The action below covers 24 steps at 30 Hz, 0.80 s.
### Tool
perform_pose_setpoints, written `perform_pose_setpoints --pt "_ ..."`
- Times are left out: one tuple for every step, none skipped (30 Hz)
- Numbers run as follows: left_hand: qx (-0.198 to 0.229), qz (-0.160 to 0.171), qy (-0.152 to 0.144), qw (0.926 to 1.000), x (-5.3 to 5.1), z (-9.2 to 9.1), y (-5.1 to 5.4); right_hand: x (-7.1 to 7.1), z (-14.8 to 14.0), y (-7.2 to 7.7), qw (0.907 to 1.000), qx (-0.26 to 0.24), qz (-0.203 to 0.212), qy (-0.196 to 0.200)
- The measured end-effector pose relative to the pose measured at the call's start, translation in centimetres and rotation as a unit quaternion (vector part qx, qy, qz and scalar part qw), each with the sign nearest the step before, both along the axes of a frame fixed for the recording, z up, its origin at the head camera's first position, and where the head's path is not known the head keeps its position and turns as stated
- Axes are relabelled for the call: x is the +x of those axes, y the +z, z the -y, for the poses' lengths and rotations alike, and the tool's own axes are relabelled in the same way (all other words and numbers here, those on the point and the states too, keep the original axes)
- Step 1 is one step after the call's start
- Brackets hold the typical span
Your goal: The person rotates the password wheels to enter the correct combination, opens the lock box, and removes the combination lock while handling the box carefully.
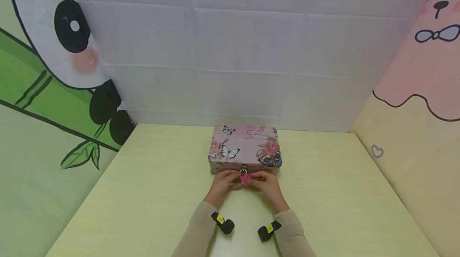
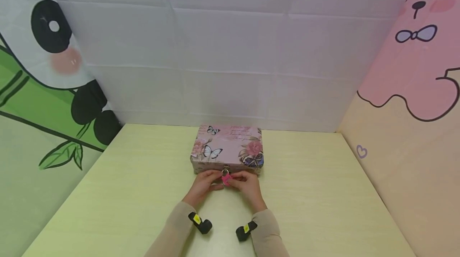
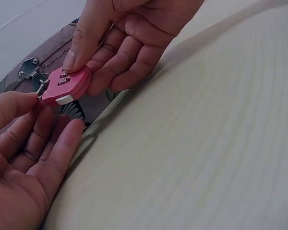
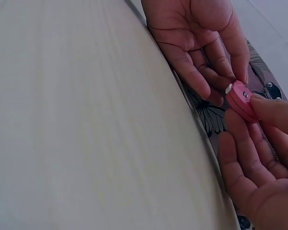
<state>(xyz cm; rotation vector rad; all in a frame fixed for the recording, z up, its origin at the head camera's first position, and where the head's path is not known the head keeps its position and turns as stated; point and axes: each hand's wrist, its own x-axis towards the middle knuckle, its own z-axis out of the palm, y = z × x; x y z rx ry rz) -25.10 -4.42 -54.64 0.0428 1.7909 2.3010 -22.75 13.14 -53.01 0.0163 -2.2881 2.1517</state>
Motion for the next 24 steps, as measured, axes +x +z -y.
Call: perform_pose_setpoints --pt "0.002 0.003 0.001 1.0000 0.0 0.0 0.0 0.0 0.0 0.0 1.0000 -0.002 0.003 0.004" --pt "0.002 0.002 0.001 1.0000 0.0 0.0 -0.1 0.1 0.0 0.1 0.9999 -0.005 0.006 0.007" --pt "0.003 0.000 -0.001 1.0000 0.0 0.1 -0.1 0.1 0.1 0.1 0.9999 -0.005 0.009 0.011" --pt "0.004 0.000 -0.001 1.0000 -0.1 0.1 -0.1 0.2 0.1 0.2 0.9998 -0.004 0.010 0.014" --pt "0.006 0.001 -0.002 1.0000 -0.1 0.1 -0.1 0.3 0.1 0.2 0.9998 -0.007 0.012 0.017" --pt "0.009 0.001 -0.002 1.0000 -0.1 0.2 0.0 0.3 0.2 0.3 0.9996 -0.011 0.013 0.021" --pt "0.009 -0.004 -0.005 0.9999 0.0 0.2 -0.1 0.4 0.2 0.3 0.9994 -0.016 0.014 0.025" --pt "0.010 -0.006 -0.006 0.9999 0.0 0.3 0.0 0.4 0.2 0.4 0.9993 -0.019 0.012 0.029" --pt "0.010 -0.008 -0.008 0.9999 0.0 0.3 0.0 0.4 0.3 0.4 0.9991 -0.024 0.014 0.033" --pt "0.011 -0.009 -0.008 0.9999 0.0 0.3 0.0 0.4 0.3 0.4 0.9989 -0.028 0.013 0.036" --pt "0.011 -0.013 -0.009 0.9998 0.1 0.4 0.0 0.4 0.4 0.4 0.9987 -0.030 0.012 0.038" --pt "0.010 -0.016 -0.010 0.9998 0.1 0.4 0.0 0.5 0.4 0.4 0.9985 -0.033 0.012 0.041" --pt "0.009 -0.017 -0.010 0.9998 0.1 0.4 0.0 0.4 0.4 0.4 0.9984 -0.033 0.010 0.044" --pt "0.010 -0.013 -0.008 0.9998 0.2 0.4 0.0 0.4 0.4 0.4 0.9984 -0.032 0.008 0.046" --pt "0.009 -0.014 -0.006 0.9998 0.2 0.4 0.0 0.4 0.4 0.4 0.9983 -0.033 0.010 0.046" --pt "0.008 -0.015 -0.005 0.9999 0.2 0.3 0.0 0.4 0.4 0.4 0.9984 -0.031 0.011 0.046" --pt "0.007 -0.016 -0.003 0.9998 0.2 0.3 0.1 0.4 0.3 0.4 0.9985 -0.028 0.013 0.045" --pt "0.007 -0.014 -0.002 0.9999 0.3 0.3 0.1 0.3 0.3 0.4 0.9987 -0.026 0.016 0.042" --pt "0.007 -0.015 -0.001 0.9999 0.3 0.3 0.2 0.4 0.3 0.9 0.9988 -0.019 0.020 0.039" --pt "0.006 -0.016 0.000 0.9999 0.3 0.3 0.2 0.6 0.4 1.4 0.9991 -0.012 0.023 0.035" --pt "0.005 -0.018 0.001 0.9998 0.3 0.3 0.2 0.4 0.4 1.4 0.9992 -0.004 0.027 0.028" --pt "0.004 -0.020 0.000 0.9998 0.4 0.3 0.2 0.3 0.5 1.4 0.9994 0.005 0.029 0.020" --pt "0.004 -0.022 0.000 0.9997 0.3 0.4 0.2 0.1 0.5 1.5 0.9994 0.015 0.028 0.012" --pt "0.003 -0.024 0.000 0.9997 0.3 0.4 0.2 0.0 0.6 1.6 0.9993 0.023 0.027 0.004"
